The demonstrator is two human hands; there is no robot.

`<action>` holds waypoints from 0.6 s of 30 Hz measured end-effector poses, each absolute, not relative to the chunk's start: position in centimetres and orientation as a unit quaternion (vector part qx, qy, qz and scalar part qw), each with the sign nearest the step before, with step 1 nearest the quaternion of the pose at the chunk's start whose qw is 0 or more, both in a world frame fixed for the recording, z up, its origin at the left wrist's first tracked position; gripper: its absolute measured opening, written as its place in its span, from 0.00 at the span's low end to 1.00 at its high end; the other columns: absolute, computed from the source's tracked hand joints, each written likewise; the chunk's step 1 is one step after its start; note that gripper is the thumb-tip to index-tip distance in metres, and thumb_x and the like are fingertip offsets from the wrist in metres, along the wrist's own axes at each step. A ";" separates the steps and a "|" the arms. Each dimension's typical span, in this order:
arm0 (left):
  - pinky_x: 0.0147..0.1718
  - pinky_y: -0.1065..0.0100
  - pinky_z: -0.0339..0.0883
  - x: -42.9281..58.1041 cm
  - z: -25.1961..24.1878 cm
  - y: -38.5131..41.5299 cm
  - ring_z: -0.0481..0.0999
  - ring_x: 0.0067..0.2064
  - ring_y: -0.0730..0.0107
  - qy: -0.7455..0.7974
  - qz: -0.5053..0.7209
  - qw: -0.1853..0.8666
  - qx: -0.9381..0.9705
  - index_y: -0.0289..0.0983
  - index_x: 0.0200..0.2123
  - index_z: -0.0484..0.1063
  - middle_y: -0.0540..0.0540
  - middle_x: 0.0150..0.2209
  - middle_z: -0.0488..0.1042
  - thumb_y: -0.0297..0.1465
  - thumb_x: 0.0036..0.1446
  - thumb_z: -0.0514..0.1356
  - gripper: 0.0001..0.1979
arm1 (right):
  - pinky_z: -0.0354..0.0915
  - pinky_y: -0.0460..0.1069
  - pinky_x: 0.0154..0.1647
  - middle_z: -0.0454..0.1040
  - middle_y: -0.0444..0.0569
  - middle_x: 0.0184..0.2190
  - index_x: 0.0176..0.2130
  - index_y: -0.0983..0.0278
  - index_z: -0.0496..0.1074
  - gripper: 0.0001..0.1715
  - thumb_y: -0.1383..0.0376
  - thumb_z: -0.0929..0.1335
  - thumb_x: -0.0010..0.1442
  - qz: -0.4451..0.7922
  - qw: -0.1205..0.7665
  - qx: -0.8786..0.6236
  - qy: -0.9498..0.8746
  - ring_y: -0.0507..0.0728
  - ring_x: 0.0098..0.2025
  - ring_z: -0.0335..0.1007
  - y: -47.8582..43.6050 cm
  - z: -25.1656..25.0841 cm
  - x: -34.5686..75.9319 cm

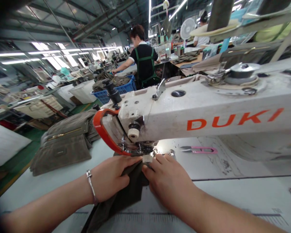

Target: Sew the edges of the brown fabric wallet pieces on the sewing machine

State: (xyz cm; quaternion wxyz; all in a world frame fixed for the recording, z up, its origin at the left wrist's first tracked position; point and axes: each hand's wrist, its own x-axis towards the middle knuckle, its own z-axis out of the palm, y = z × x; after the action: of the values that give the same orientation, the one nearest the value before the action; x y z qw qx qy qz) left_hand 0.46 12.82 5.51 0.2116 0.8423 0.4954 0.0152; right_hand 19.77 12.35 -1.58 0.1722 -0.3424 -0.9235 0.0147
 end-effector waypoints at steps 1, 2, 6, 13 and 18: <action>0.46 0.63 0.70 0.7 5.4 12.6 0.76 0.48 0.58 0.498 0.005 0.210 0.842 0.39 0.52 0.69 0.44 0.48 0.76 0.19 0.44 0.54 0.29 | 0.63 0.58 0.42 0.73 0.51 0.42 0.50 0.61 0.70 0.22 0.69 0.69 0.55 0.015 0.173 -0.342 -0.923 0.63 0.44 0.67 12.4 -1.6 19.9; 0.45 0.63 0.70 1.0 5.3 12.4 0.77 0.47 0.58 0.499 -0.002 0.206 0.842 0.38 0.51 0.69 0.43 0.46 0.77 0.19 0.44 0.54 0.28 | 0.63 0.58 0.42 0.73 0.50 0.41 0.50 0.60 0.70 0.22 0.69 0.69 0.55 0.015 0.173 -0.342 -0.923 0.62 0.44 0.67 12.4 -1.7 20.1; 0.41 0.63 0.71 1.9 4.4 11.5 0.78 0.42 0.57 0.497 -0.035 0.175 0.849 0.35 0.51 0.66 0.40 0.43 0.77 0.18 0.46 0.53 0.26 | 0.63 0.58 0.41 0.73 0.46 0.36 0.48 0.60 0.70 0.20 0.69 0.70 0.54 0.008 0.180 -0.346 -0.921 0.62 0.40 0.67 12.4 -1.7 20.3; 0.40 0.57 0.71 3.3 3.8 11.0 0.77 0.41 0.53 0.488 -0.067 0.136 0.859 0.30 0.46 0.67 0.35 0.42 0.76 0.22 0.52 0.53 0.17 | 0.63 0.59 0.42 0.73 0.47 0.36 0.50 0.61 0.69 0.21 0.70 0.69 0.55 0.004 0.172 -0.348 -0.922 0.62 0.41 0.67 12.2 -1.6 20.3; 0.45 0.59 0.68 -0.2 4.2 10.7 0.75 0.44 0.59 0.547 0.060 0.150 0.821 0.37 0.48 0.69 0.42 0.43 0.75 0.33 0.65 0.48 0.14 | 0.63 0.61 0.44 0.72 0.50 0.40 0.52 0.62 0.67 0.24 0.70 0.68 0.55 0.011 0.152 -0.362 -0.920 0.64 0.43 0.66 12.3 -1.8 20.4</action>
State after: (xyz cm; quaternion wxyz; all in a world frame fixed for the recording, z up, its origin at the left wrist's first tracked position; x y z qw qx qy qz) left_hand -0.18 10.71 4.20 0.1504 0.8212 0.5472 0.0601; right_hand 20.37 12.31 -1.82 0.1518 -0.3624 -0.9195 0.0113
